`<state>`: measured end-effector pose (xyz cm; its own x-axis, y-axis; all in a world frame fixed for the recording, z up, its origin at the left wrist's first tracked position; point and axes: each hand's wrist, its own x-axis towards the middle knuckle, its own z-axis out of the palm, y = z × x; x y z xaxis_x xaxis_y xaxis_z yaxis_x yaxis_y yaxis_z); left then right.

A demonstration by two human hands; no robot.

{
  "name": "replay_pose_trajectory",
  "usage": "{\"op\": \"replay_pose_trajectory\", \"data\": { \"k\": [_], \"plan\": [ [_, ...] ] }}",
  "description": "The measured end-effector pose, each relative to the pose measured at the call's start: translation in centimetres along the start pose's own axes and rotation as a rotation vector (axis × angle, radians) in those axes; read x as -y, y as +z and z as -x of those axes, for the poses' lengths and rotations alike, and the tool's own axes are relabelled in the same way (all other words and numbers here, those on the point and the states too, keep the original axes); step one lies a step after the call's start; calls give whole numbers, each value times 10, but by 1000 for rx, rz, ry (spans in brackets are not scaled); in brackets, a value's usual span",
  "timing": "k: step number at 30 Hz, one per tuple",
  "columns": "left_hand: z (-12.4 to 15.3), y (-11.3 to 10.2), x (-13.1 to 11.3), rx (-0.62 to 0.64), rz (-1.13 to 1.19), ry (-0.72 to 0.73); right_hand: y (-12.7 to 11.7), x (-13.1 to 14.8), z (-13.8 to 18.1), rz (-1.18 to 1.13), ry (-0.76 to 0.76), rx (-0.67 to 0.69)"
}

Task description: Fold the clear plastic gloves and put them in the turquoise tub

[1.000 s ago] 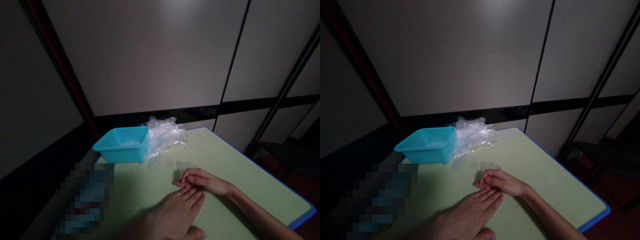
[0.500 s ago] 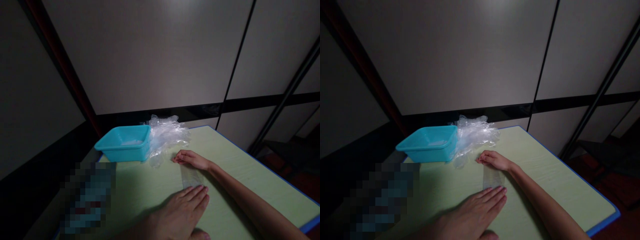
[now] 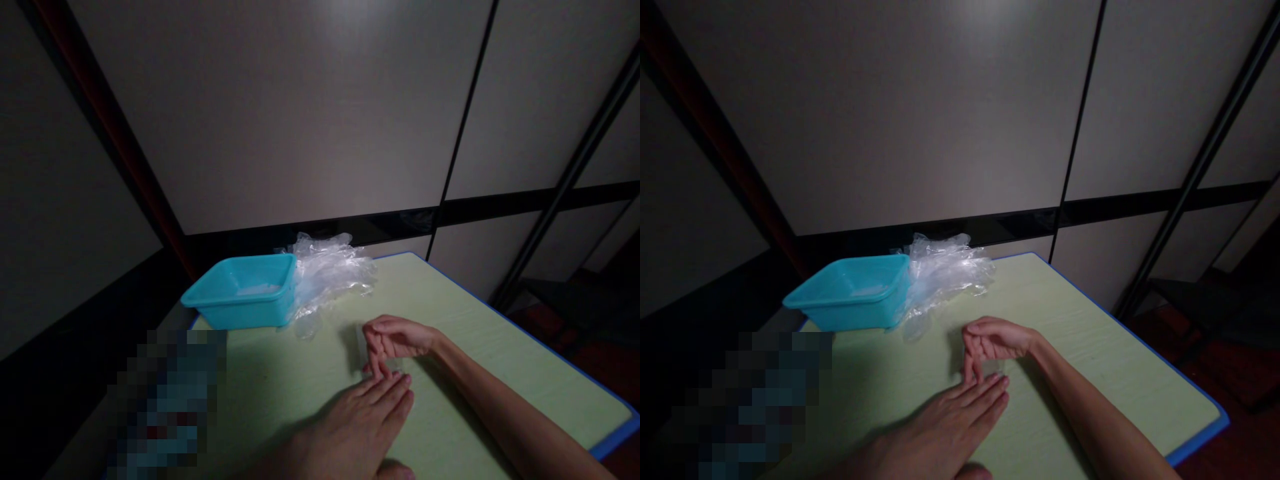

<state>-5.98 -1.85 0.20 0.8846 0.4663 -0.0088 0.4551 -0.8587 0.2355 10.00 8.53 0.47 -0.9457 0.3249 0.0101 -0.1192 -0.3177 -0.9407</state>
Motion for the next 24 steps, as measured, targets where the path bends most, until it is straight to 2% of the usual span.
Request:
{"op": "replay_pose_trajectory", "data": {
  "k": [2,3,7,10,14,24],
  "plan": [
    [0,0,0,20,-4,-18,2,-3,-1,-38,152,112],
    [0,0,0,23,-8,-20,1,-5,-2,-45,195,114],
    [-1,-2,-1,0,-35,6,-11,-9,-11,-51,209,2],
    [0,-4,-2,-13,-45,16,-23,-8,-18,-38,131,-89],
    [0,-3,-1,-2,-33,23,-32,-7,-24,30,-50,-274],
    [0,-7,-2,8,-38,21,-30,-11,-34,149,-353,-595]
  ]
}}
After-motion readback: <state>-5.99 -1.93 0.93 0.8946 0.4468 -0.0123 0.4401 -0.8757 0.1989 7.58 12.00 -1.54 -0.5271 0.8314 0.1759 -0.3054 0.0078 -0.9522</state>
